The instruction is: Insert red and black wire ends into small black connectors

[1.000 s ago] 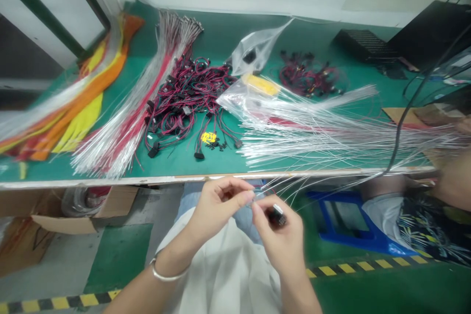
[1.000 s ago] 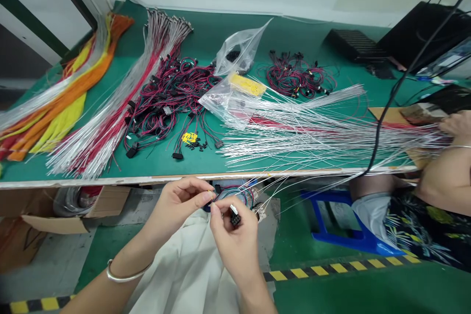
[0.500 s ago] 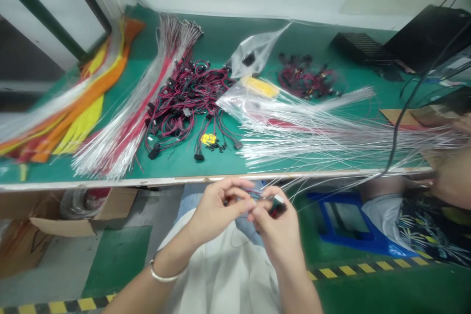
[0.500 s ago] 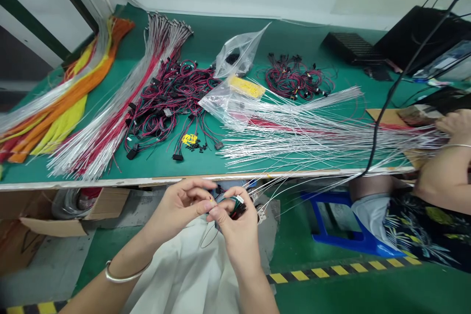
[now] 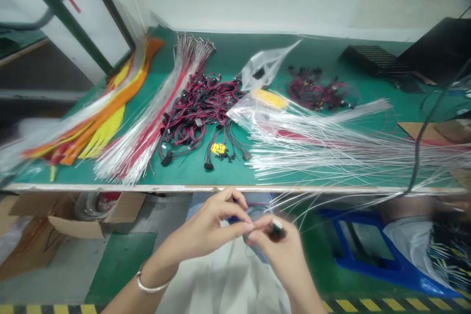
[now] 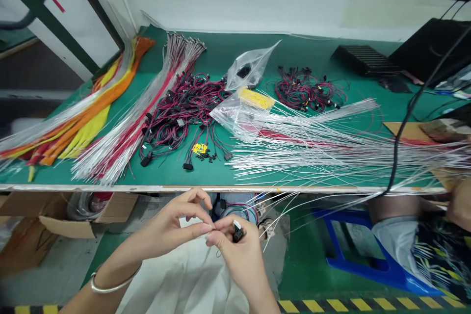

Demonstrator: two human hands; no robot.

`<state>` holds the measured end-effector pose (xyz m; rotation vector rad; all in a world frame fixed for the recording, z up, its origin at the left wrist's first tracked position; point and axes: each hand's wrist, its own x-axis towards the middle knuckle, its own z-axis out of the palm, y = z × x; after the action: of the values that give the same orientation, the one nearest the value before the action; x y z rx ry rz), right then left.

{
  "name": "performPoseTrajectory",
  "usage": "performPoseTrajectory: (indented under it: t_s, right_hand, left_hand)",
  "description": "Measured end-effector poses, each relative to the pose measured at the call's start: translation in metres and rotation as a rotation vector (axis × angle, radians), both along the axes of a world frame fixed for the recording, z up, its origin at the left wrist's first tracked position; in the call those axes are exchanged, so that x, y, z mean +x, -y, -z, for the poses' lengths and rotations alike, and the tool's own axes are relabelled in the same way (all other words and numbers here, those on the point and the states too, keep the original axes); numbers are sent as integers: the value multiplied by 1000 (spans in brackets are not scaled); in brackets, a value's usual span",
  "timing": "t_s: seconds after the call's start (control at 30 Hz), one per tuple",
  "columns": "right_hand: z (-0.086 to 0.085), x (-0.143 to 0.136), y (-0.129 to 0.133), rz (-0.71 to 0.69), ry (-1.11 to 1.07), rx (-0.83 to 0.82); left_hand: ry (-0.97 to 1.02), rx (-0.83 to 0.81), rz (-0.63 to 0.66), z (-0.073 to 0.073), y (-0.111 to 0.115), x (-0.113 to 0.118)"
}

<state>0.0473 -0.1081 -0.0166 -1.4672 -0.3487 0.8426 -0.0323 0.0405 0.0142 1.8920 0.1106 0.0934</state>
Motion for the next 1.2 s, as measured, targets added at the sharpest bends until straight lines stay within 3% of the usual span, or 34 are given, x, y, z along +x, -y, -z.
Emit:
performPoseTrajectory:
  t_s: [0.1, 0.2, 0.3, 0.43, 0.53, 0.63, 0.73, 0.8, 0.9, 1.03, 1.1, 1.2]
  right_hand:
    - [-1, 2, 1, -44, 117, -60]
    - [-3, 7, 4, -182, 104, -117]
    - [-2, 8, 5, -258, -42, -23]
    - [-3, 3, -4, -144, -119, 96]
    - [-5, -1, -9, 7, -198, 74]
    - [-7, -2, -7, 105, -285, 72]
    - [-7, -2, -3, 138, -277, 79]
    - [-7, -2, 0, 153, -283, 89]
    - [-6, 0, 2, 181, -308, 108]
    - [-1, 5, 2, 182, -233, 109]
    - [-1, 7, 2, 150, -122, 105]
    - [-6, 6, 1, 128, 66, 109]
  left_hand:
    - [55, -7, -174, 3, -3, -5]
    - [116, -42, -353, 1, -8, -9]
    - [76, 13, -240, -7, -9, -10]
    - [7, 52, -55, -5, -5, -1]
    - [-2, 166, -188, 16, -15, 17]
    - [-35, 603, -414, 46, -39, 46]
    - [-62, 725, -394, 68, -66, 73]
    - [-54, 691, -347, 73, -78, 84]
    - [-27, 603, -310, 68, -83, 86]
    - [-1, 376, -292, 46, -57, 70]
    - [-6, 120, -287, 34, -35, 57]
    - [-50, -473, -295, 22, -1, 40]
